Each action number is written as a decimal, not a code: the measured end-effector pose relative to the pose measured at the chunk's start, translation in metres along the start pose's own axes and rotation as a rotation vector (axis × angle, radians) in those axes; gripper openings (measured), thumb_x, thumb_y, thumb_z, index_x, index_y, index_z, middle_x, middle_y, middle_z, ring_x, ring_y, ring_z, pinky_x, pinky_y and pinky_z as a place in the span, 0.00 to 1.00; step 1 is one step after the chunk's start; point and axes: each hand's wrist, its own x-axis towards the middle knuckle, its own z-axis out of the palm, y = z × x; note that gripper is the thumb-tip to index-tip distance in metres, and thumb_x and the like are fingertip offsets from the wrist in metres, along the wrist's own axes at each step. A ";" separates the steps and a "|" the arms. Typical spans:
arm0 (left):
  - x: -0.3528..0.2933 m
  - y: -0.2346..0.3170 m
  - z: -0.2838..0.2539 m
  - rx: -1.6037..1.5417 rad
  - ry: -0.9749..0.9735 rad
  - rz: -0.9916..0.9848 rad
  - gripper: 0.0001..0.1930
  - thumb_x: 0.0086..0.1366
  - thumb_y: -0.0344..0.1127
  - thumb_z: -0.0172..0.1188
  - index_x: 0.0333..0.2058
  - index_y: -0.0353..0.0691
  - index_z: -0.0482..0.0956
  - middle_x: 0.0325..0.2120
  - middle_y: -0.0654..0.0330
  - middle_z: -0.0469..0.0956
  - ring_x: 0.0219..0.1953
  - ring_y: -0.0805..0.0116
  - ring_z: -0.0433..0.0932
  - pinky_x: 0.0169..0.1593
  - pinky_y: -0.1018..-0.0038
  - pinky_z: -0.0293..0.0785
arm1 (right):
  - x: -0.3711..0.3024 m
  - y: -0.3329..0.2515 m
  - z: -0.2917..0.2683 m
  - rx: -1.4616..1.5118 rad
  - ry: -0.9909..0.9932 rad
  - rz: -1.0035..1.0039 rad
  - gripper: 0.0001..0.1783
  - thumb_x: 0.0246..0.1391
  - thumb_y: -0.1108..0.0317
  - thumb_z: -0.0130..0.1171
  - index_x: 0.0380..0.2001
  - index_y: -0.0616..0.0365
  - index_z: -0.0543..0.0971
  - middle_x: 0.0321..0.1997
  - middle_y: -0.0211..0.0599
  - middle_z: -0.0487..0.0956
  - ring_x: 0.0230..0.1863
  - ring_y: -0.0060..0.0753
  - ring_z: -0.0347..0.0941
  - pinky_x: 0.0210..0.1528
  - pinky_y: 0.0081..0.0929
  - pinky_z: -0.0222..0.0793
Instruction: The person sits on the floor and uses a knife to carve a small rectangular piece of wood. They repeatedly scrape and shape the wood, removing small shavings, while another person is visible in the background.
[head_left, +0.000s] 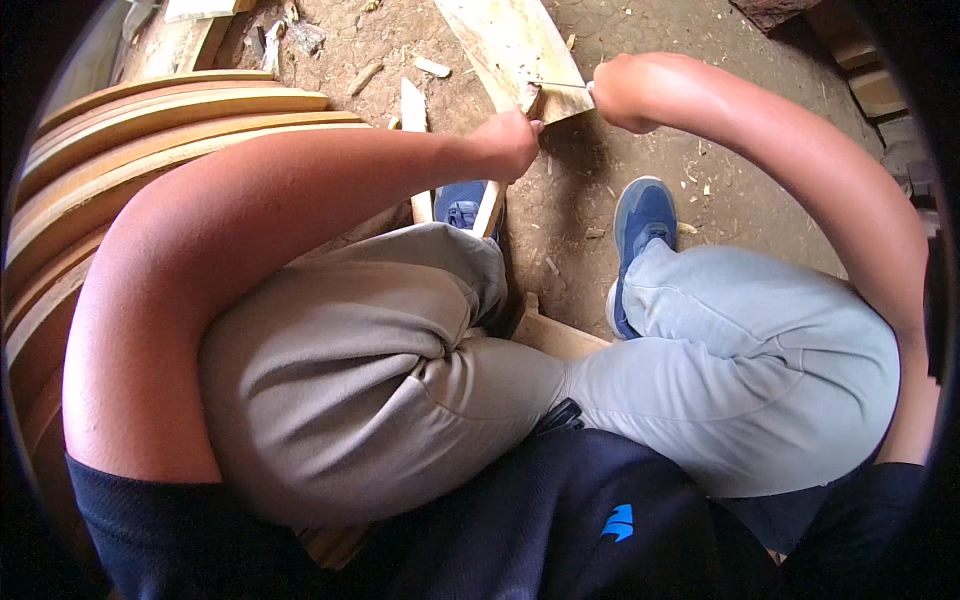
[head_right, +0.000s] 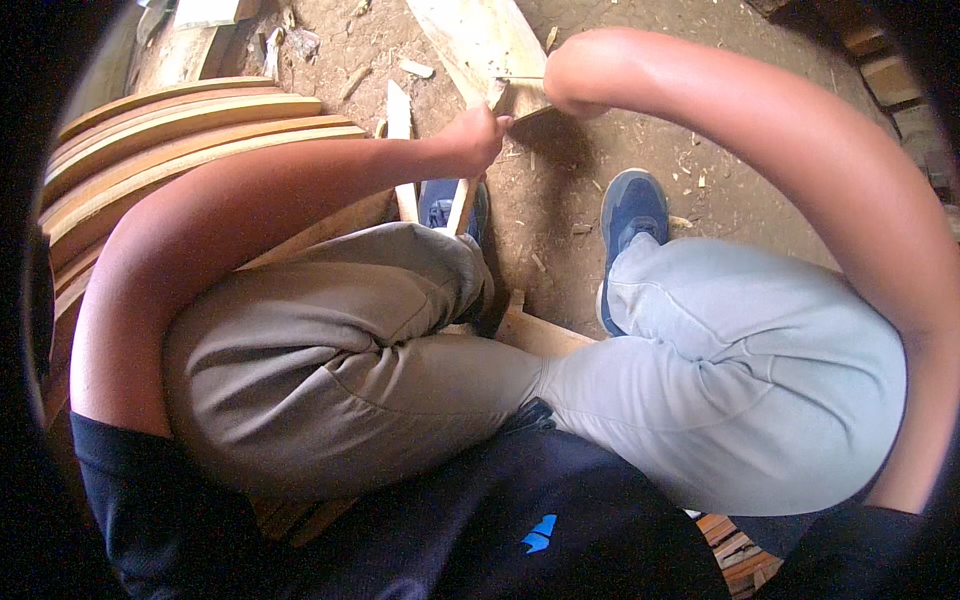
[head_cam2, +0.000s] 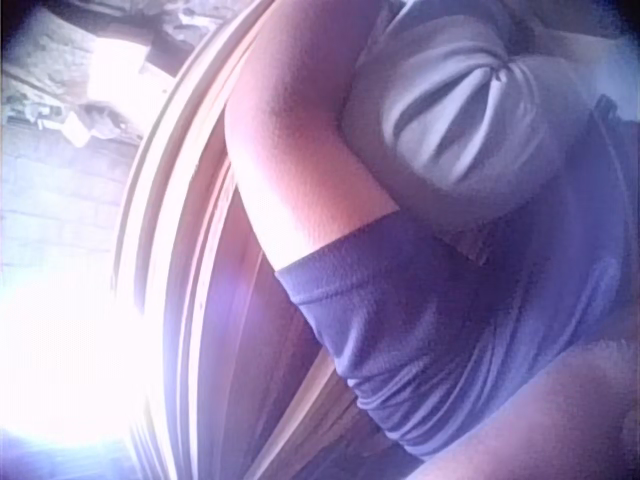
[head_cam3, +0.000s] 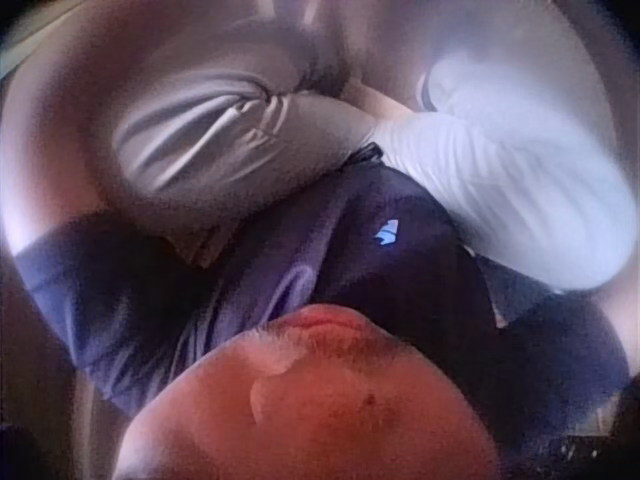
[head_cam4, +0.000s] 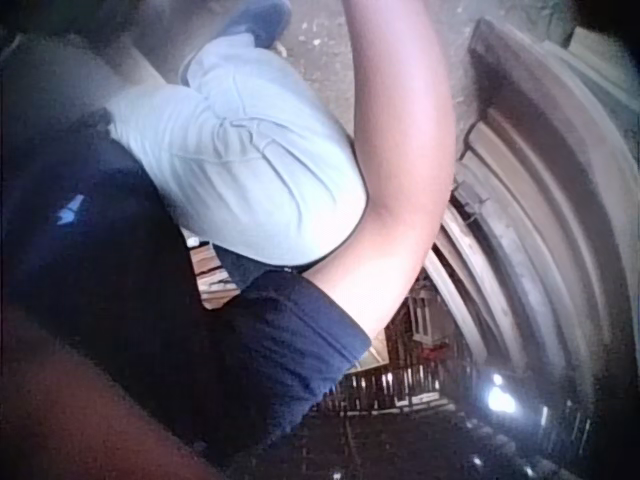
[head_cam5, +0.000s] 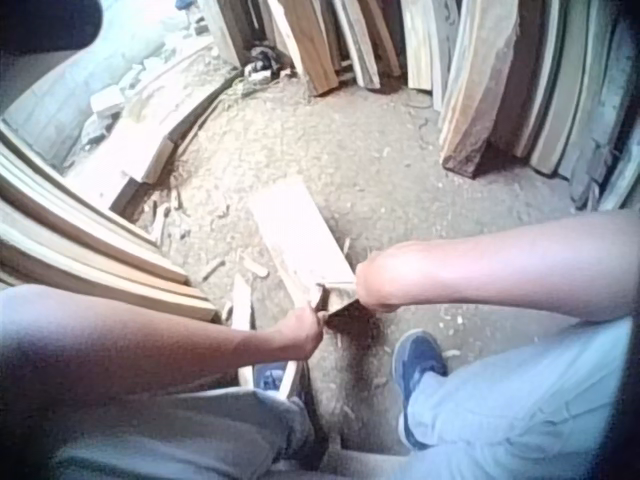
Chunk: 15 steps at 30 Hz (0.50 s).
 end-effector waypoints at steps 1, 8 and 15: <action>0.000 0.000 0.000 -0.013 -0.008 -0.007 0.27 0.71 0.44 0.41 0.26 0.19 0.70 0.15 0.44 0.75 0.22 0.52 0.81 0.29 0.58 0.76 | -0.004 -0.002 -0.003 0.013 0.003 -0.005 0.14 0.44 0.77 0.55 0.37 0.63 0.81 0.37 0.50 0.81 0.39 0.50 0.79 0.39 0.44 0.74; 0.000 -0.001 0.000 0.270 -0.039 0.105 0.25 0.71 0.44 0.41 0.32 0.22 0.73 0.22 0.42 0.77 0.30 0.49 0.81 0.32 0.58 0.76 | -0.011 -0.005 -0.007 0.115 0.049 -0.008 0.13 0.42 0.76 0.57 0.35 0.64 0.82 0.36 0.50 0.81 0.38 0.48 0.79 0.38 0.43 0.74; -0.001 0.003 -0.008 0.292 -0.065 0.106 0.25 0.71 0.45 0.41 0.33 0.23 0.73 0.22 0.41 0.76 0.31 0.44 0.79 0.34 0.55 0.74 | -0.004 -0.007 -0.002 0.075 0.078 -0.087 0.14 0.41 0.75 0.59 0.36 0.62 0.82 0.36 0.48 0.81 0.38 0.47 0.79 0.39 0.41 0.74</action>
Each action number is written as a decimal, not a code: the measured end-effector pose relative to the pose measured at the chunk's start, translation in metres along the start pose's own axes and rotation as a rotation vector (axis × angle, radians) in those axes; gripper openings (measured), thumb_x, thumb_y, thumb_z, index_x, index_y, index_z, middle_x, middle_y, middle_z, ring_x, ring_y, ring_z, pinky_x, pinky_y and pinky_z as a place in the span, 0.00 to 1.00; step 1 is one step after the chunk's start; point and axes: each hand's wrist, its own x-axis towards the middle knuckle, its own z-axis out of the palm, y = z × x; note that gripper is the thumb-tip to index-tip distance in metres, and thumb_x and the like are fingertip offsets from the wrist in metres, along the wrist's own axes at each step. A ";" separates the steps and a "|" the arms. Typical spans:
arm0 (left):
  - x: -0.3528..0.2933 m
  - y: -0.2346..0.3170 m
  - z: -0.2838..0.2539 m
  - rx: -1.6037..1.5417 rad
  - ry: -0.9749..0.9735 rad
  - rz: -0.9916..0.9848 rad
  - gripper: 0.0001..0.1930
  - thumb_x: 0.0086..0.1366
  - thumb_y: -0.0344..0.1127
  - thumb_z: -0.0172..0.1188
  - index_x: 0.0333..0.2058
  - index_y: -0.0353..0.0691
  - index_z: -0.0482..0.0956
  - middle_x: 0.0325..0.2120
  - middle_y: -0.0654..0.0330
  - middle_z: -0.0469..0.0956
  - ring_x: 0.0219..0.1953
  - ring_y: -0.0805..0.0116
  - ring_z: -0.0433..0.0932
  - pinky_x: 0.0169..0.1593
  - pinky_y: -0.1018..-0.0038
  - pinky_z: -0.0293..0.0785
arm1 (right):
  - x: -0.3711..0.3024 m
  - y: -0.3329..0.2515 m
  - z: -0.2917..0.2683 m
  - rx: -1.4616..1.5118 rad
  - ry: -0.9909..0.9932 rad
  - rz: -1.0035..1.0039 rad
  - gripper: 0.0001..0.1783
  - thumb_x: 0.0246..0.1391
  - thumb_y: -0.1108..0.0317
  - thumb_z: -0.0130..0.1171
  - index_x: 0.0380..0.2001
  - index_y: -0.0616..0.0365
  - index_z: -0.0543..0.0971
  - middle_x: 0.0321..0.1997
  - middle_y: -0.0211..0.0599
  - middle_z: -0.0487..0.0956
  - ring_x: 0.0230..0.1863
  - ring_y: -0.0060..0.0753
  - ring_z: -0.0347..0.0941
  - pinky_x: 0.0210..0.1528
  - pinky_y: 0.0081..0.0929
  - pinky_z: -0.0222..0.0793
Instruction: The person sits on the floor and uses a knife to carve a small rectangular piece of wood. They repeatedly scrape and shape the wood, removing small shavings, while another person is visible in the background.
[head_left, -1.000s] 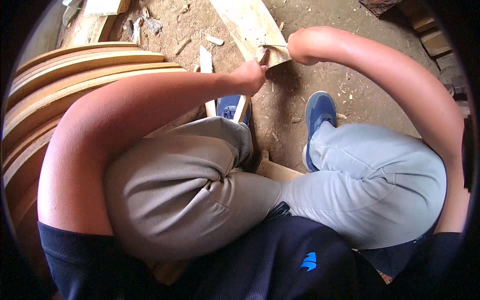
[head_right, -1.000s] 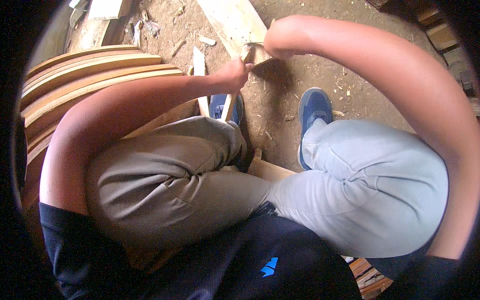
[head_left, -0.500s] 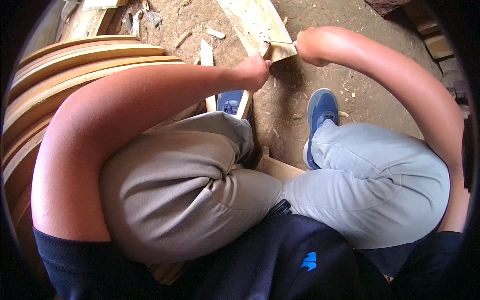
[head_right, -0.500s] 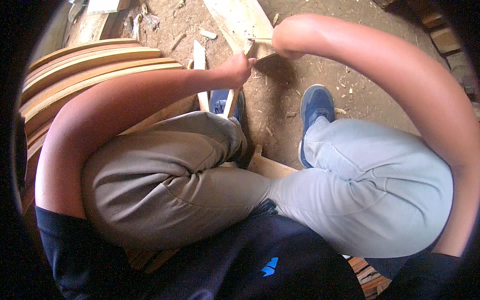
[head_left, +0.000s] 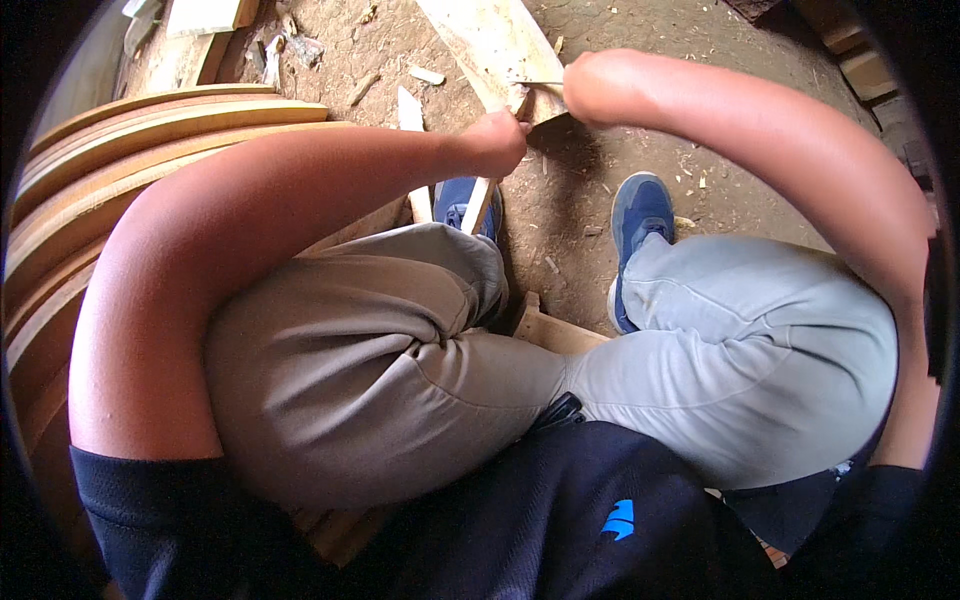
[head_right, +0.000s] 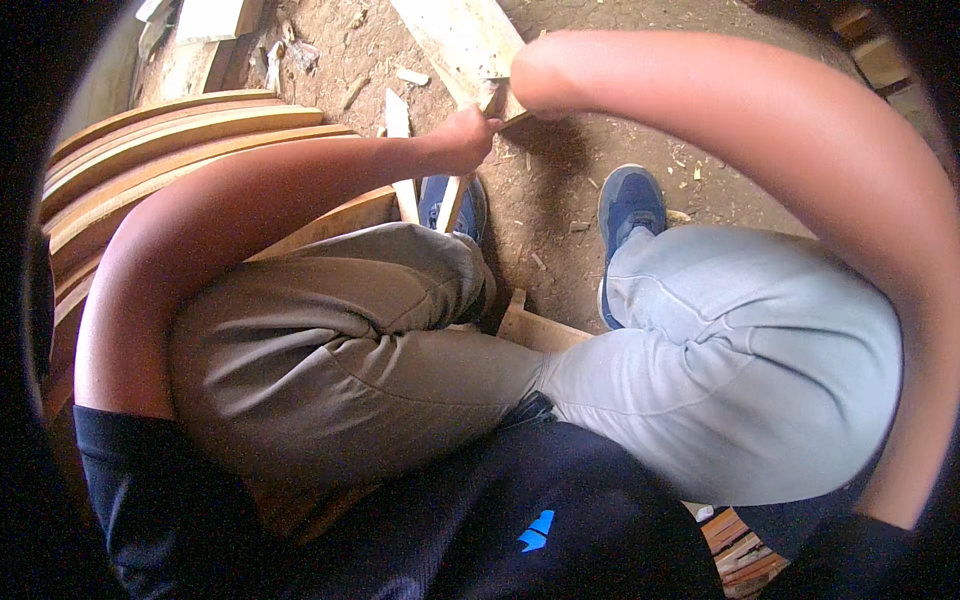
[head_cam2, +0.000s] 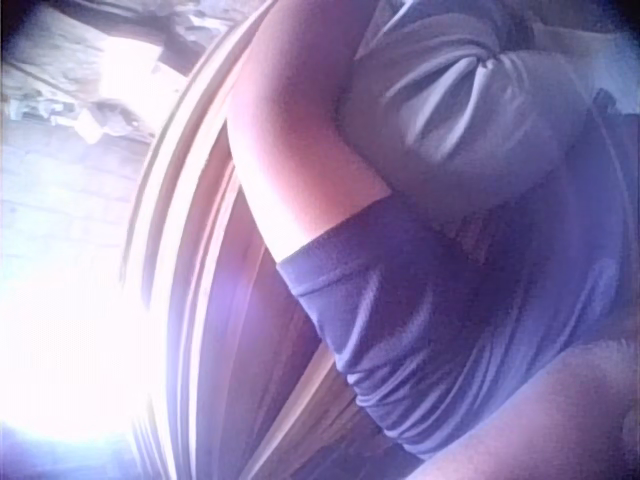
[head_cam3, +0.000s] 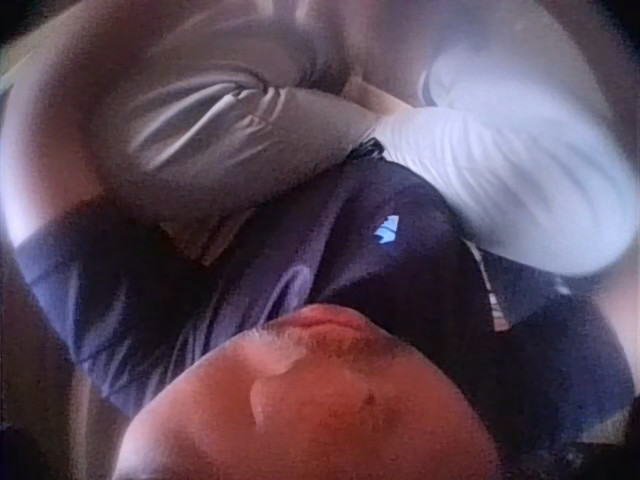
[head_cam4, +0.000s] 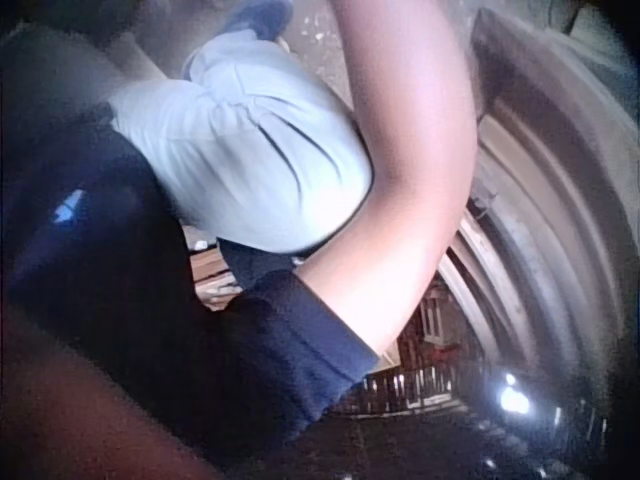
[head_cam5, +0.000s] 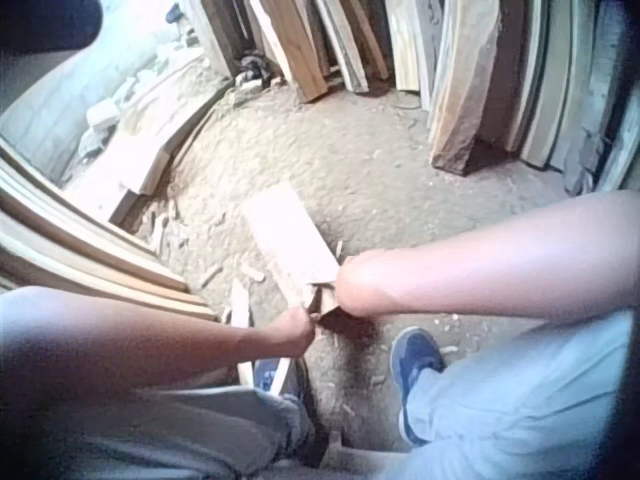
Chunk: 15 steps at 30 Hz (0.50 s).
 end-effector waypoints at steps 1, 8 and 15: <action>0.001 0.001 0.001 -0.066 0.010 -0.070 0.25 0.71 0.45 0.41 0.33 0.23 0.73 0.22 0.41 0.76 0.31 0.44 0.80 0.33 0.55 0.74 | 0.006 0.001 -0.005 -0.123 -0.057 -0.064 0.14 0.41 0.75 0.59 0.36 0.62 0.82 0.35 0.48 0.81 0.38 0.47 0.79 0.39 0.41 0.74; 0.001 -0.005 0.005 -0.170 0.053 -0.071 0.24 0.71 0.43 0.42 0.27 0.23 0.71 0.19 0.43 0.75 0.28 0.45 0.79 0.32 0.54 0.73 | -0.003 0.013 -0.005 0.031 -0.056 0.094 0.13 0.46 0.74 0.54 0.37 0.62 0.81 0.38 0.49 0.81 0.39 0.47 0.79 0.40 0.42 0.73; -0.002 -0.003 0.004 -0.188 0.036 -0.049 0.25 0.71 0.44 0.43 0.28 0.22 0.72 0.22 0.38 0.76 0.30 0.45 0.80 0.34 0.54 0.73 | 0.004 0.009 -0.004 -0.059 -0.137 0.080 0.13 0.46 0.75 0.54 0.37 0.62 0.81 0.39 0.50 0.81 0.41 0.48 0.79 0.41 0.42 0.73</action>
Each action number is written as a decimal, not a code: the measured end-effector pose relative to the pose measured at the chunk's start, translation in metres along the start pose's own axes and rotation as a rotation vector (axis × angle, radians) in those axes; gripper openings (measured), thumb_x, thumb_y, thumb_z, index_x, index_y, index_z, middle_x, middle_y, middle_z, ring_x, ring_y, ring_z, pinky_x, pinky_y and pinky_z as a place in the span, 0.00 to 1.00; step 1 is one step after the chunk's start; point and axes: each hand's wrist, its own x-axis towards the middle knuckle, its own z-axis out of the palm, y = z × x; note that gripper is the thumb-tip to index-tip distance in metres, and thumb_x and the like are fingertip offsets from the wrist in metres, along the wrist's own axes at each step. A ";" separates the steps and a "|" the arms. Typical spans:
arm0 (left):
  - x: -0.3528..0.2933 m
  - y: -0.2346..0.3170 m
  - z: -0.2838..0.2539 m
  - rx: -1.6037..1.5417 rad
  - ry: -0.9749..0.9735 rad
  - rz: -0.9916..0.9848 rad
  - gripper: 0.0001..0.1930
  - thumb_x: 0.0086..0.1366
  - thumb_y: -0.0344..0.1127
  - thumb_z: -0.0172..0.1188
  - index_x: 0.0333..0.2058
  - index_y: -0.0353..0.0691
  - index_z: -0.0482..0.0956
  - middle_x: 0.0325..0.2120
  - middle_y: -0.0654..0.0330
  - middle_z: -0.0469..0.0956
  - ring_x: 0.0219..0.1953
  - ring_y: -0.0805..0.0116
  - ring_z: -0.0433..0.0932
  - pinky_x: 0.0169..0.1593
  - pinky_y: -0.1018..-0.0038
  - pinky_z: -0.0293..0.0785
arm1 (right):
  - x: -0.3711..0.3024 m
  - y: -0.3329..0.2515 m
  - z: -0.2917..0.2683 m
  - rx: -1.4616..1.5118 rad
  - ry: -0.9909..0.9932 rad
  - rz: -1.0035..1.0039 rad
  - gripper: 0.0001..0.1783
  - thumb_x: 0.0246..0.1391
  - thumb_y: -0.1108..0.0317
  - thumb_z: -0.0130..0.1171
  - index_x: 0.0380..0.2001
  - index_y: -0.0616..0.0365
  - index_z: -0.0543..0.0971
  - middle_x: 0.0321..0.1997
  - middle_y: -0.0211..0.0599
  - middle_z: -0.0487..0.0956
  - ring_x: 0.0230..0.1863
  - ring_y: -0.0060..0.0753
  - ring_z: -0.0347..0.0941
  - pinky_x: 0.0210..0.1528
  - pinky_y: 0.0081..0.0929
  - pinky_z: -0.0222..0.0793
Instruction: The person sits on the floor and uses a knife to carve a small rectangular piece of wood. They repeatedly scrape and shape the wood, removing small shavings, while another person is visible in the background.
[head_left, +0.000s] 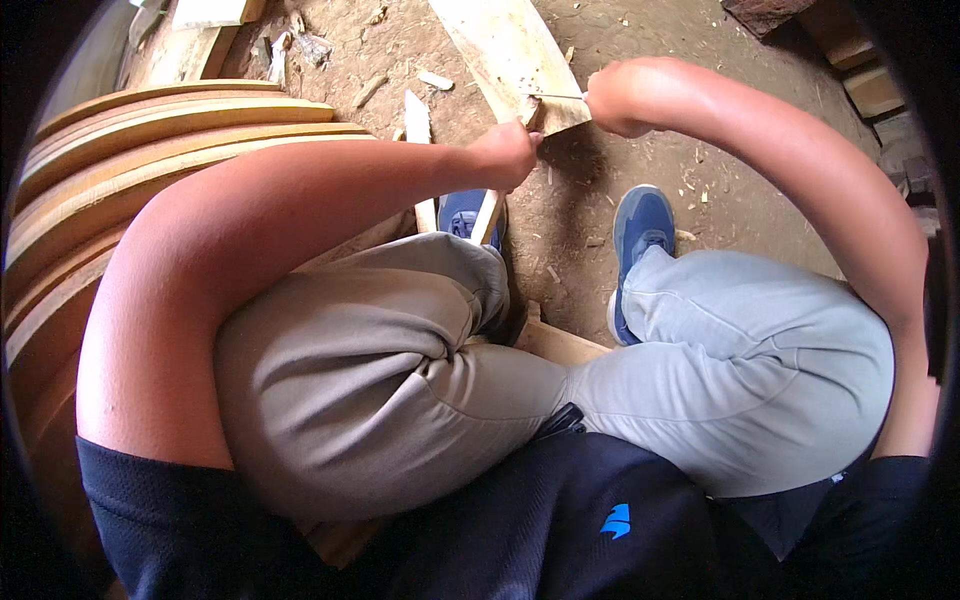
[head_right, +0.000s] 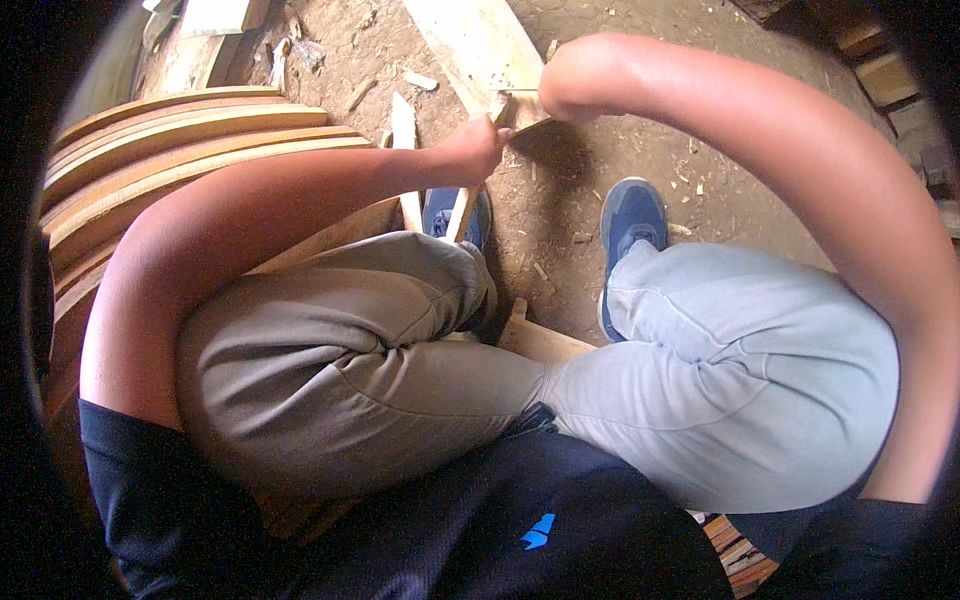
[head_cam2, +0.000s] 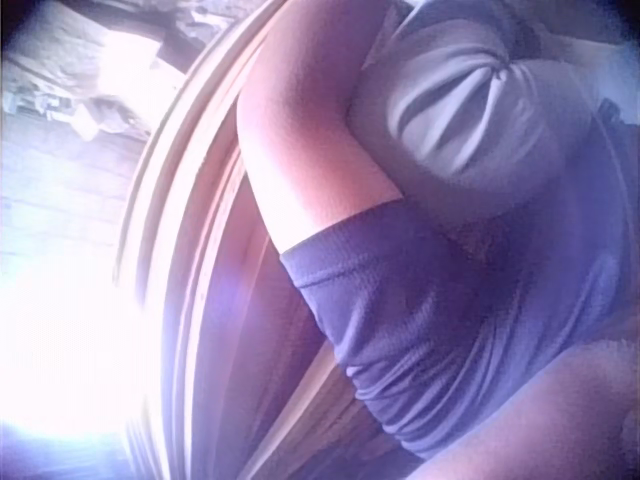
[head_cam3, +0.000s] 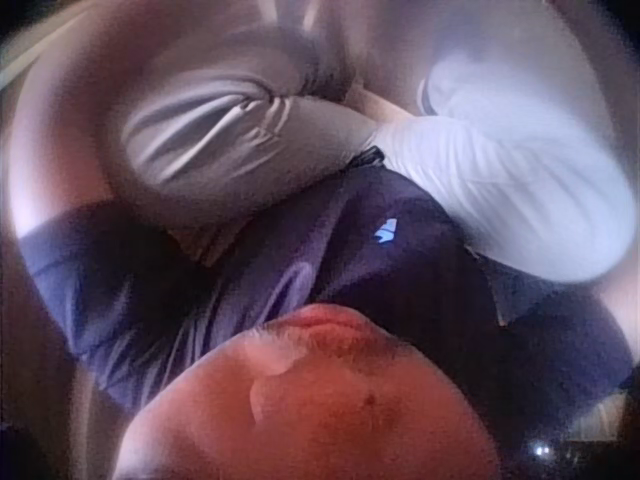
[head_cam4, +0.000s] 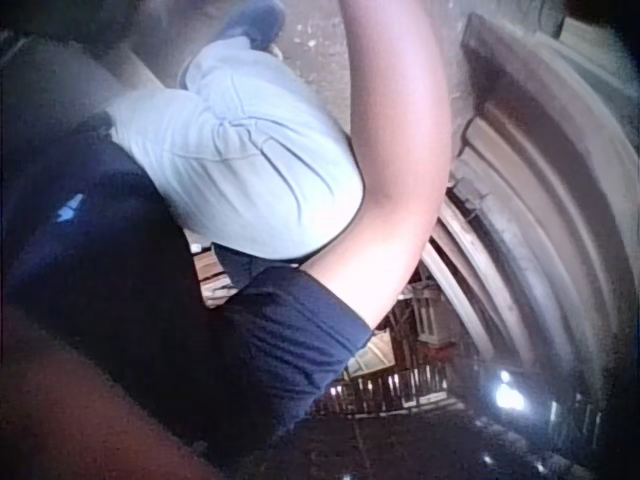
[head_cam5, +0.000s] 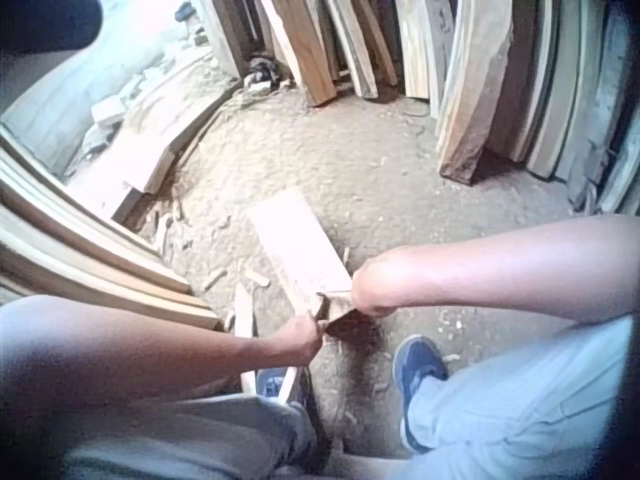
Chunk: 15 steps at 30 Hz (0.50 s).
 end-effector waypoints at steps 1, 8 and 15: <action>0.000 0.001 -0.001 -0.014 -0.011 -0.033 0.25 0.71 0.45 0.43 0.28 0.22 0.72 0.22 0.38 0.76 0.30 0.45 0.80 0.34 0.54 0.73 | -0.002 -0.002 0.000 -0.017 0.046 -0.018 0.14 0.45 0.76 0.55 0.37 0.62 0.81 0.39 0.50 0.81 0.41 0.48 0.79 0.41 0.42 0.74; -0.003 0.017 -0.008 0.047 -0.071 -0.122 0.26 0.70 0.48 0.41 0.33 0.24 0.75 0.31 0.38 0.78 0.38 0.47 0.80 0.40 0.57 0.75 | -0.009 -0.011 0.003 0.132 0.151 0.018 0.13 0.42 0.76 0.57 0.35 0.61 0.82 0.36 0.48 0.82 0.38 0.48 0.79 0.39 0.43 0.74; -0.004 0.011 -0.008 0.006 -0.035 -0.074 0.27 0.70 0.47 0.44 0.31 0.20 0.71 0.24 0.38 0.77 0.32 0.43 0.80 0.35 0.54 0.74 | 0.002 -0.002 -0.005 0.093 0.046 0.010 0.12 0.43 0.78 0.53 0.32 0.64 0.82 0.31 0.49 0.81 0.32 0.46 0.79 0.35 0.41 0.73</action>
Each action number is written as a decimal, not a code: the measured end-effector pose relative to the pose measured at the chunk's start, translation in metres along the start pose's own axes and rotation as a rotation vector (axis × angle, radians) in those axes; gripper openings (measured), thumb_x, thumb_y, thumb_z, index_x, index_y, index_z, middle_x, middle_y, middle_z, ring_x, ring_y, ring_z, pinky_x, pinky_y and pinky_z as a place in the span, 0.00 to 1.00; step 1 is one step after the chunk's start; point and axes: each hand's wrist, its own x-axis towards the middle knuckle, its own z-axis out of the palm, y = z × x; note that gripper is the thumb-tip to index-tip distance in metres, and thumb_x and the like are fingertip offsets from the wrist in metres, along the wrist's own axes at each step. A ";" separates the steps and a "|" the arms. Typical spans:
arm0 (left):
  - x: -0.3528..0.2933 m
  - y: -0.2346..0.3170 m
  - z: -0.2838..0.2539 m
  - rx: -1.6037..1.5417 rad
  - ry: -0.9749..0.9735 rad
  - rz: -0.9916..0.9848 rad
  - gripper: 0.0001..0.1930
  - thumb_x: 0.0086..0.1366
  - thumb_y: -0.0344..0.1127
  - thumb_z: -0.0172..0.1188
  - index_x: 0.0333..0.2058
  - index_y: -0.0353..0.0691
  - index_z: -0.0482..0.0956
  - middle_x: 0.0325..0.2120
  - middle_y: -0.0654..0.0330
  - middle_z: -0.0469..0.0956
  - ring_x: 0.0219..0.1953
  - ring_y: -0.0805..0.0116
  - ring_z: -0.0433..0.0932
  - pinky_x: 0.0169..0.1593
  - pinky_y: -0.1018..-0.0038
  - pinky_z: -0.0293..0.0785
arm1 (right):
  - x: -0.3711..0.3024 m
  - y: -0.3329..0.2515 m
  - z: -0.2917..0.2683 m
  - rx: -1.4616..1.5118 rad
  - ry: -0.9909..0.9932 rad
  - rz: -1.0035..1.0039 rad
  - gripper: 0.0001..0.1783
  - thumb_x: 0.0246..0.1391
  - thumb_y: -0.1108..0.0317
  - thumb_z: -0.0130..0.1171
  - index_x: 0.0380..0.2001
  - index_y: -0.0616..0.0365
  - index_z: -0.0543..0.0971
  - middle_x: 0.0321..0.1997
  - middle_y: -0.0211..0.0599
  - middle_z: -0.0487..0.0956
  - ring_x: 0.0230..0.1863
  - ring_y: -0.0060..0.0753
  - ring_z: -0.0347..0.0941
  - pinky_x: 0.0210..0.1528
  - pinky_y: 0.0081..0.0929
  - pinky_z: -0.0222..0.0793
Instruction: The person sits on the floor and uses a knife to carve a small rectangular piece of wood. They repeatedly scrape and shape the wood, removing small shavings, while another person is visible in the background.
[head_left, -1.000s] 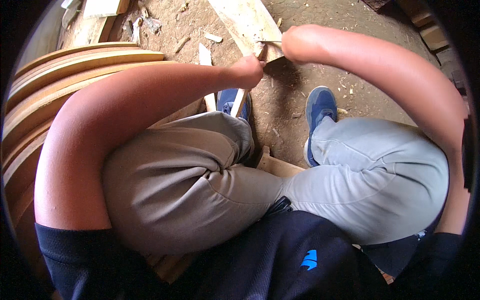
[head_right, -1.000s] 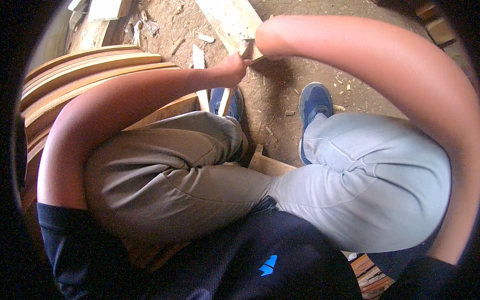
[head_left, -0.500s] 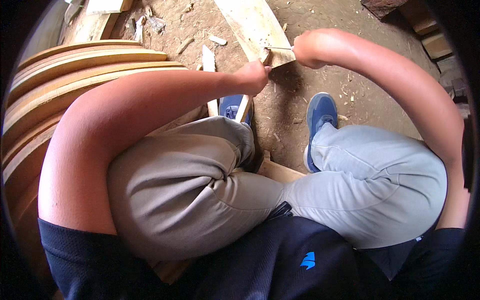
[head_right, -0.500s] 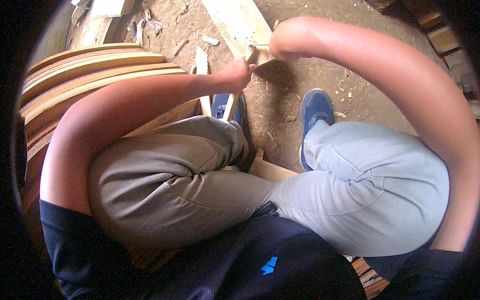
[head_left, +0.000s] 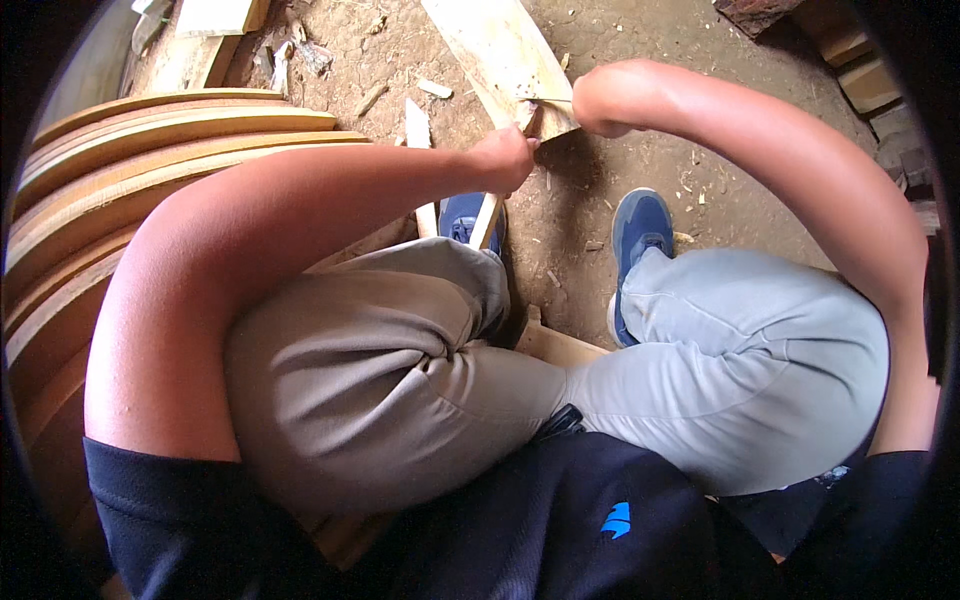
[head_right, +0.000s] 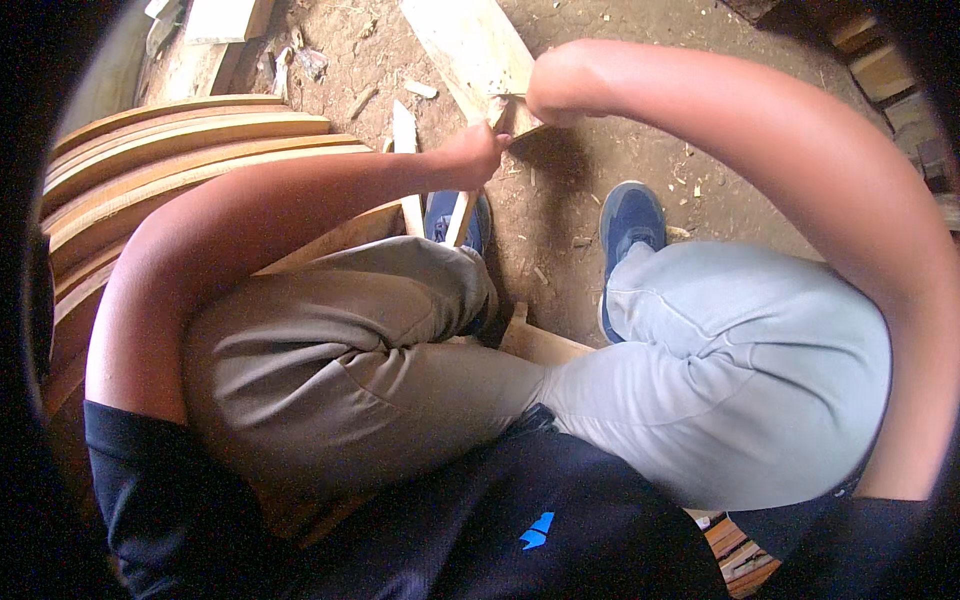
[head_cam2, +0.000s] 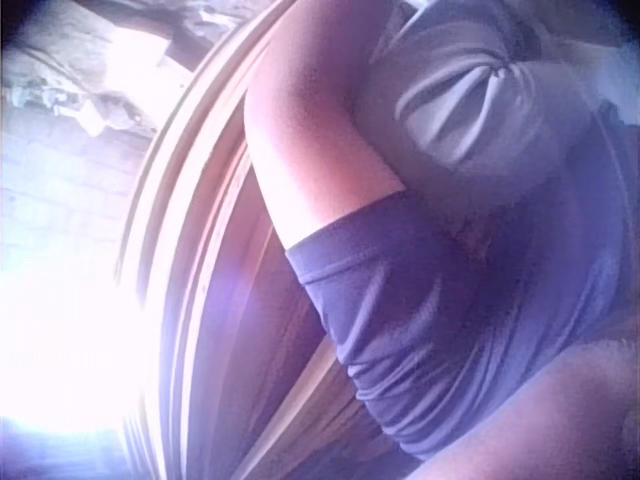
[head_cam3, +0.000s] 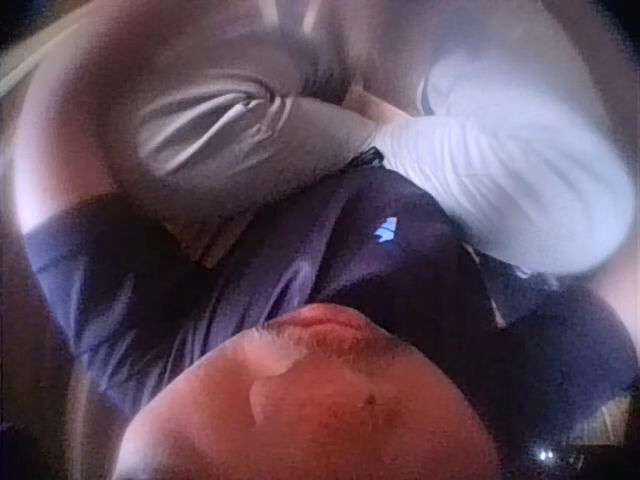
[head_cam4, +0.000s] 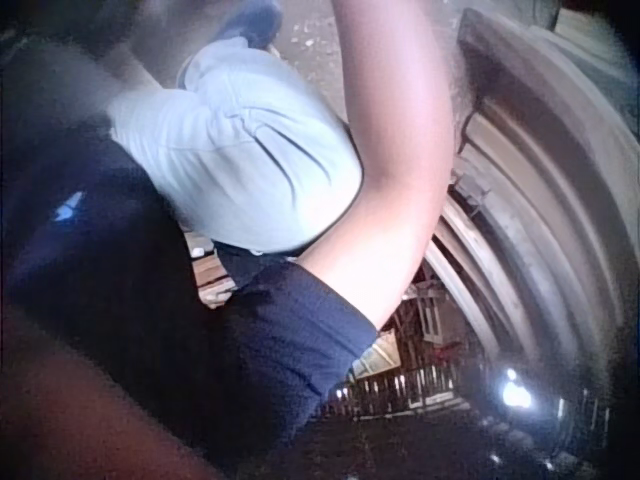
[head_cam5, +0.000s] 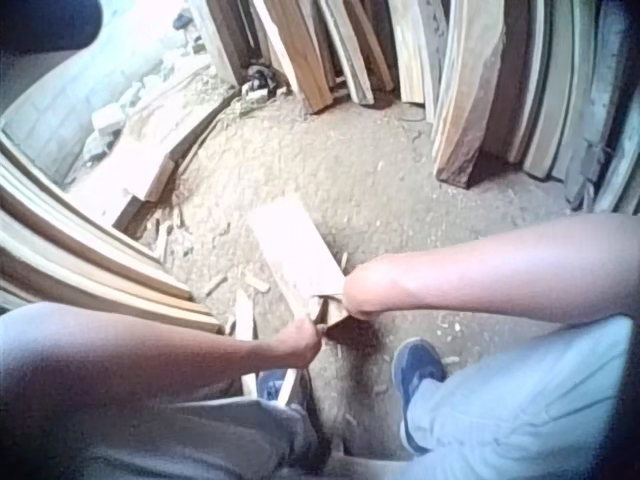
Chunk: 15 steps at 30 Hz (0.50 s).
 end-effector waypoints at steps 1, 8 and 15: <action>0.001 -0.002 0.001 0.006 0.025 0.014 0.27 0.70 0.47 0.44 0.30 0.20 0.71 0.24 0.38 0.77 0.32 0.43 0.80 0.34 0.54 0.74 | 0.005 0.002 0.005 -0.056 0.023 -0.014 0.12 0.44 0.78 0.52 0.32 0.64 0.82 0.31 0.49 0.81 0.32 0.46 0.79 0.34 0.40 0.73; 0.005 -0.008 0.007 0.035 0.028 0.132 0.27 0.70 0.47 0.44 0.28 0.21 0.72 0.22 0.36 0.76 0.31 0.43 0.80 0.32 0.53 0.72 | -0.003 0.005 0.003 -0.043 -0.042 -0.017 0.14 0.50 0.75 0.45 0.35 0.68 0.80 0.31 0.52 0.81 0.30 0.46 0.79 0.33 0.41 0.74; 0.006 -0.009 0.007 0.319 -0.014 0.189 0.24 0.70 0.46 0.44 0.30 0.29 0.78 0.26 0.45 0.79 0.33 0.51 0.81 0.36 0.59 0.76 | 0.000 -0.001 0.005 -0.183 -0.034 -0.051 0.13 0.47 0.75 0.53 0.36 0.65 0.81 0.35 0.50 0.81 0.36 0.47 0.79 0.37 0.42 0.74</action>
